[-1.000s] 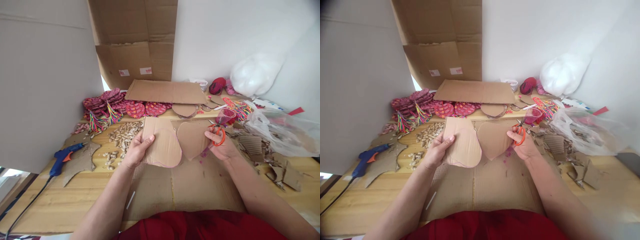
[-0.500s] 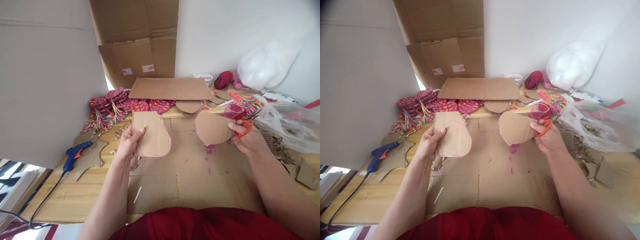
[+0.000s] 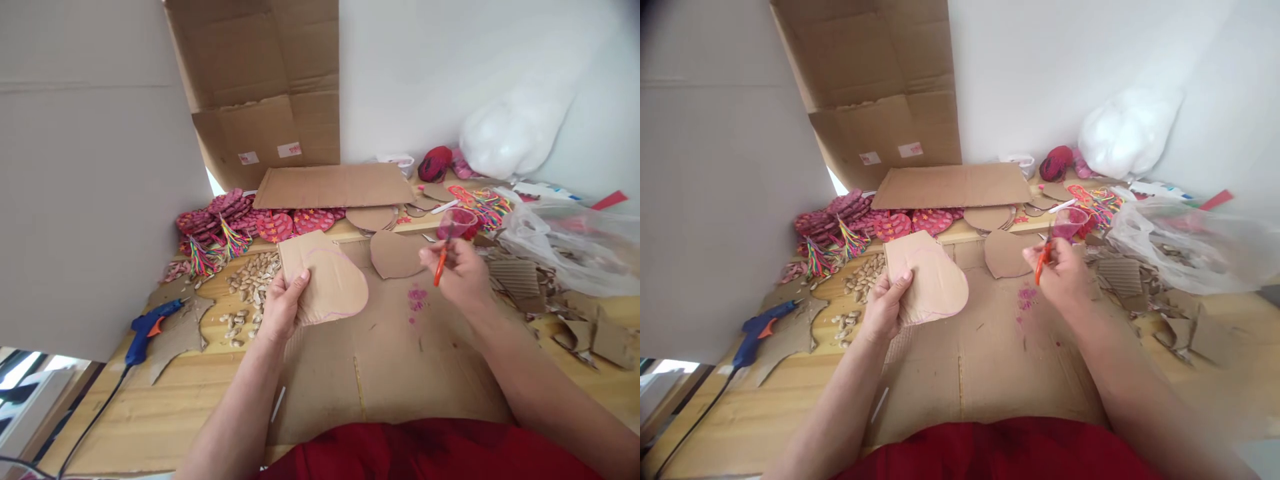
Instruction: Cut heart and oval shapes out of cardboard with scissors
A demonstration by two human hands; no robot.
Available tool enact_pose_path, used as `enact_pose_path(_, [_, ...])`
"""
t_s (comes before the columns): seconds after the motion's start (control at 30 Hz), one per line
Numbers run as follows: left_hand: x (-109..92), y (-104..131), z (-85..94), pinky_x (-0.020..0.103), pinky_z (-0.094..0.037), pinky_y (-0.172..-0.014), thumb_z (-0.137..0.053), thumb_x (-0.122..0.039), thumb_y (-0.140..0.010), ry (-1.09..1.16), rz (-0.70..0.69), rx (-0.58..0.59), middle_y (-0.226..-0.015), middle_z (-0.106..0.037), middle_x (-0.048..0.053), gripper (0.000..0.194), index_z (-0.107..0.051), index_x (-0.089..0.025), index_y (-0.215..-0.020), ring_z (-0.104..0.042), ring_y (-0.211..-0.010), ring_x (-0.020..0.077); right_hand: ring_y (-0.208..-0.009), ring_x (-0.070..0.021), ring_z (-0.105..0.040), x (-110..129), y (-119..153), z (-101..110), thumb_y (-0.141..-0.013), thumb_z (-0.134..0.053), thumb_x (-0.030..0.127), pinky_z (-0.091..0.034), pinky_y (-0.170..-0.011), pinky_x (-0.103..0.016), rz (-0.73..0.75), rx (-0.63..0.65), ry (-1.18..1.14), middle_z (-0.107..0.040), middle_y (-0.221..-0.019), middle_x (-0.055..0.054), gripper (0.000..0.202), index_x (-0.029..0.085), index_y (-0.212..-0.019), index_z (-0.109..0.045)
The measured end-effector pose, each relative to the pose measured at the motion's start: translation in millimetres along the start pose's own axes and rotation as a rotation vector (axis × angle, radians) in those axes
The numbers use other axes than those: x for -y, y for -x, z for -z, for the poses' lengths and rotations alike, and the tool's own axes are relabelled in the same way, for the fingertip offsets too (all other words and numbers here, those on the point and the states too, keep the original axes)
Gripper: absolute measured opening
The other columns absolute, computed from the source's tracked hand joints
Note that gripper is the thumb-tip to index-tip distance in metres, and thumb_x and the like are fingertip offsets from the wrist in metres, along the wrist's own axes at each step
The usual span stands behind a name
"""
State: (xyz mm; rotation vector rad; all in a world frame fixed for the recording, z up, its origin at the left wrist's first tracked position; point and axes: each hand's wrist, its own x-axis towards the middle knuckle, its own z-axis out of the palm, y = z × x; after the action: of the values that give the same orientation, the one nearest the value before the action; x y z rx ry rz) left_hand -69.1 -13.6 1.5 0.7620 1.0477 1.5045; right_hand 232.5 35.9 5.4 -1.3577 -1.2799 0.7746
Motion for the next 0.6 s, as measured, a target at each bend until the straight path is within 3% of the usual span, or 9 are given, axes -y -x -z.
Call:
enact_pose_path(0.07, [4,3,-3.8,0.03,-0.059,-0.083,-0.084,-0.037,-0.074,0.004,0.003,-0.015,-0.112,-0.078,0.008,0.049,-0.066,-0.02,-0.117,-0.075,-0.095,0.0226,-0.068,-0.0196,-0.062,12,15,-15,-0.074,-0.079,0.054,-0.052,-0.064,-0.036,-0.122,0.182,-0.14,-0.068,-0.081,-0.003,0.035,0.025,-0.081,-0.062])
enact_pose_path(0.13, [8,7,-8.5,0.031,-0.058,-0.087,-0.084,-0.036,-0.075,0.001,0.011,-0.013,-0.117,-0.076,0.009,0.05,-0.066,-0.021,-0.118,-0.074,-0.101,0.0232,-0.066,-0.0192,-0.062,23,31,-31,-0.069,-0.082,0.053,-0.05,-0.058,-0.034,-0.219,0.365,-0.253,-0.068,-0.076,-0.003,0.037,0.024,-0.084,-0.066])
enact_pose_path(0.2, [11,11,-13.4,0.03,-0.058,-0.089,-0.084,-0.035,-0.076,-0.01,0.026,-0.003,-0.121,-0.075,0.009,0.051,-0.065,-0.021,-0.121,-0.073,-0.105,0.0236,-0.068,-0.0181,-0.063,29,43,-41,-0.073,-0.079,0.051,-0.05,-0.06,-0.034,-0.256,0.458,-0.314,-0.07,-0.08,-0.004,0.035,0.023,-0.092,-0.07])
enact_pose_path(0.4, [20,20,-21.5,0.032,-0.057,-0.093,-0.085,-0.036,-0.073,-0.013,0.158,-0.012,-0.117,-0.076,0.009,0.053,-0.067,-0.021,-0.12,-0.072,-0.109,0.0257,-0.069,-0.0164,-0.059,24,52,-41,-0.073,-0.079,0.039,-0.05,-0.069,-0.035,-0.191,0.365,-0.292,-0.066,-0.075,0.0,0.025,0.025,-0.093,-0.074])
enact_pose_path(0.6, [24,21,-19.1,0.036,-0.059,-0.094,-0.086,-0.035,-0.071,0.028,0.261,-0.071,-0.109,-0.079,0.01,0.047,-0.072,-0.018,-0.113,-0.074,-0.104,0.0274,-0.064,-0.0139,-0.051,25,55,-35,-0.075,-0.075,0.032,-0.045,-0.065,-0.031,-0.178,0.43,-0.26,-0.056,-0.071,0.003,0.036,0.03,-0.111,-0.076])
